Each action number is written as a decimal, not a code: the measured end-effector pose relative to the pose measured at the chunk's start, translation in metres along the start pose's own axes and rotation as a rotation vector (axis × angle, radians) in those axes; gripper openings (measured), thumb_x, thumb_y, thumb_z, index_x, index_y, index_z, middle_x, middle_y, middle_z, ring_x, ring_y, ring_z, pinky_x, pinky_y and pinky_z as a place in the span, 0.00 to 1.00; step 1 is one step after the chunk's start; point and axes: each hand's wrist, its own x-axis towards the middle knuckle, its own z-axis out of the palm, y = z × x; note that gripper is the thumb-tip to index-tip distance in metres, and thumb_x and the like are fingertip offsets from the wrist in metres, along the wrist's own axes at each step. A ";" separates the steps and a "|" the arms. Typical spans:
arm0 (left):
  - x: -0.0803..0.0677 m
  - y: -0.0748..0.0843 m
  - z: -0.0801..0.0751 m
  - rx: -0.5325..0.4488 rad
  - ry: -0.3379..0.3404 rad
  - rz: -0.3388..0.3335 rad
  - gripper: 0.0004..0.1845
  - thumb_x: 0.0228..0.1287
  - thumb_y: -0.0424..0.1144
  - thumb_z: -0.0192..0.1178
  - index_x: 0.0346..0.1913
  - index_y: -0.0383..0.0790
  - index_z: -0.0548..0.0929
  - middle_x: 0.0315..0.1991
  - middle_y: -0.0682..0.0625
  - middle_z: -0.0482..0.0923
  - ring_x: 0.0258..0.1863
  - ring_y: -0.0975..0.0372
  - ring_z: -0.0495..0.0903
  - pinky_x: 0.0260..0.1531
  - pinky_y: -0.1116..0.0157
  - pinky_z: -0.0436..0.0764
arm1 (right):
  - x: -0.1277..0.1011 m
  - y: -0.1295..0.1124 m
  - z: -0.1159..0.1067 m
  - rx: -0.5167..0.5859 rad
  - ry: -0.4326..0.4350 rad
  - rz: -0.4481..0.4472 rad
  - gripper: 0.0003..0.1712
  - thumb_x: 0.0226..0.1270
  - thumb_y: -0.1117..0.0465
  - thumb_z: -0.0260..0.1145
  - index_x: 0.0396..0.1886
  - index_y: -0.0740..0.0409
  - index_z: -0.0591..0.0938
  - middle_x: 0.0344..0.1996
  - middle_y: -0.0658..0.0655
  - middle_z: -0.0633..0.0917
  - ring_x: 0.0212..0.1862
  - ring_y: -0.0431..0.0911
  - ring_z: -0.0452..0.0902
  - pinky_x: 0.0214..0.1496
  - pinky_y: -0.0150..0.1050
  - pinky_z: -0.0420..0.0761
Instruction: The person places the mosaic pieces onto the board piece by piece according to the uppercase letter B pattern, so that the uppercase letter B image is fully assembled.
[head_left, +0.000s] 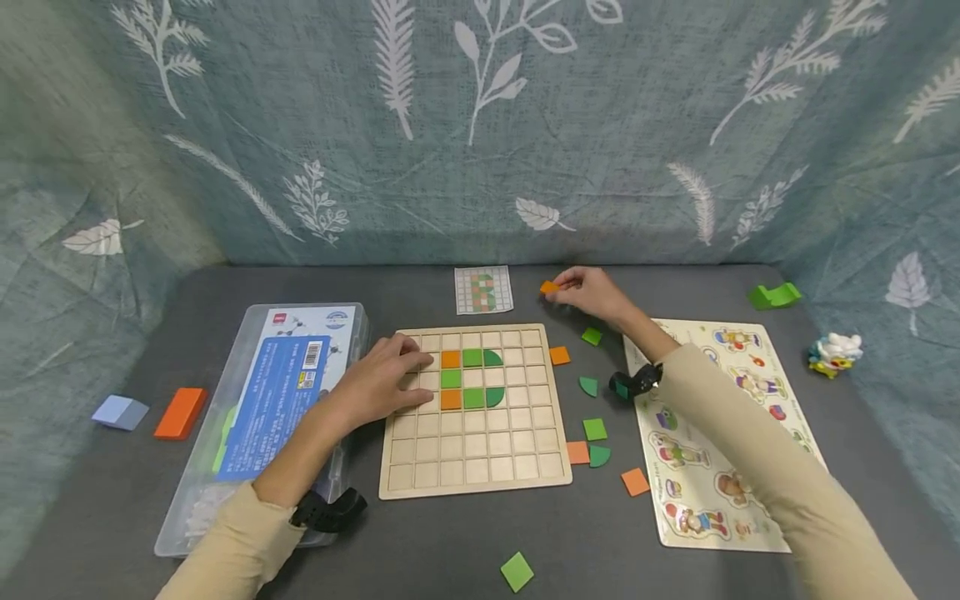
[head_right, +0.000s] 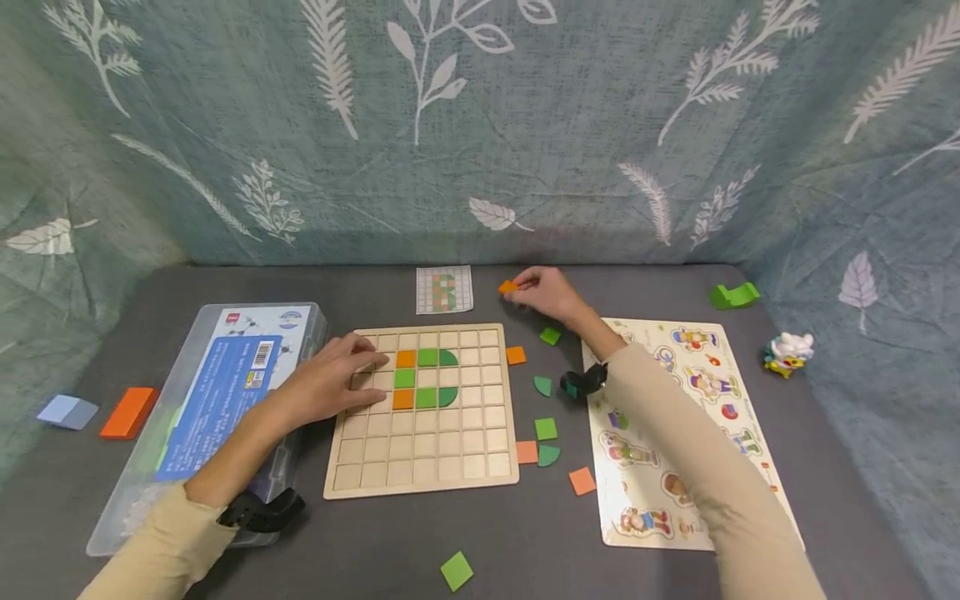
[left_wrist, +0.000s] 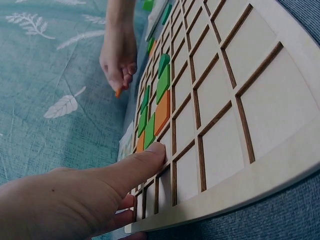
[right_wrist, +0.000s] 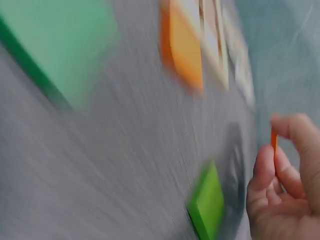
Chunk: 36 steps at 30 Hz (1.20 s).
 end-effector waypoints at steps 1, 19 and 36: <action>0.000 0.000 0.001 -0.002 -0.001 0.000 0.27 0.60 0.46 0.68 0.60 0.39 0.79 0.56 0.42 0.72 0.52 0.51 0.70 0.48 0.50 0.75 | -0.007 -0.003 0.006 0.026 -0.041 -0.039 0.21 0.64 0.57 0.68 0.52 0.65 0.79 0.43 0.61 0.82 0.39 0.45 0.78 0.42 0.36 0.77; 0.001 0.000 0.002 0.009 -0.002 -0.006 0.27 0.60 0.47 0.67 0.60 0.40 0.79 0.56 0.42 0.71 0.52 0.51 0.70 0.47 0.51 0.75 | -0.060 -0.036 0.065 -0.434 -0.165 -0.794 0.11 0.65 0.58 0.67 0.45 0.56 0.88 0.40 0.54 0.84 0.37 0.40 0.80 0.37 0.31 0.78; 0.001 0.003 0.000 0.004 -0.013 -0.018 0.27 0.61 0.47 0.67 0.60 0.40 0.79 0.57 0.42 0.71 0.53 0.51 0.70 0.45 0.51 0.75 | -0.066 -0.041 0.078 -0.547 -0.117 -0.835 0.06 0.62 0.58 0.70 0.37 0.52 0.89 0.38 0.50 0.83 0.40 0.41 0.77 0.38 0.29 0.78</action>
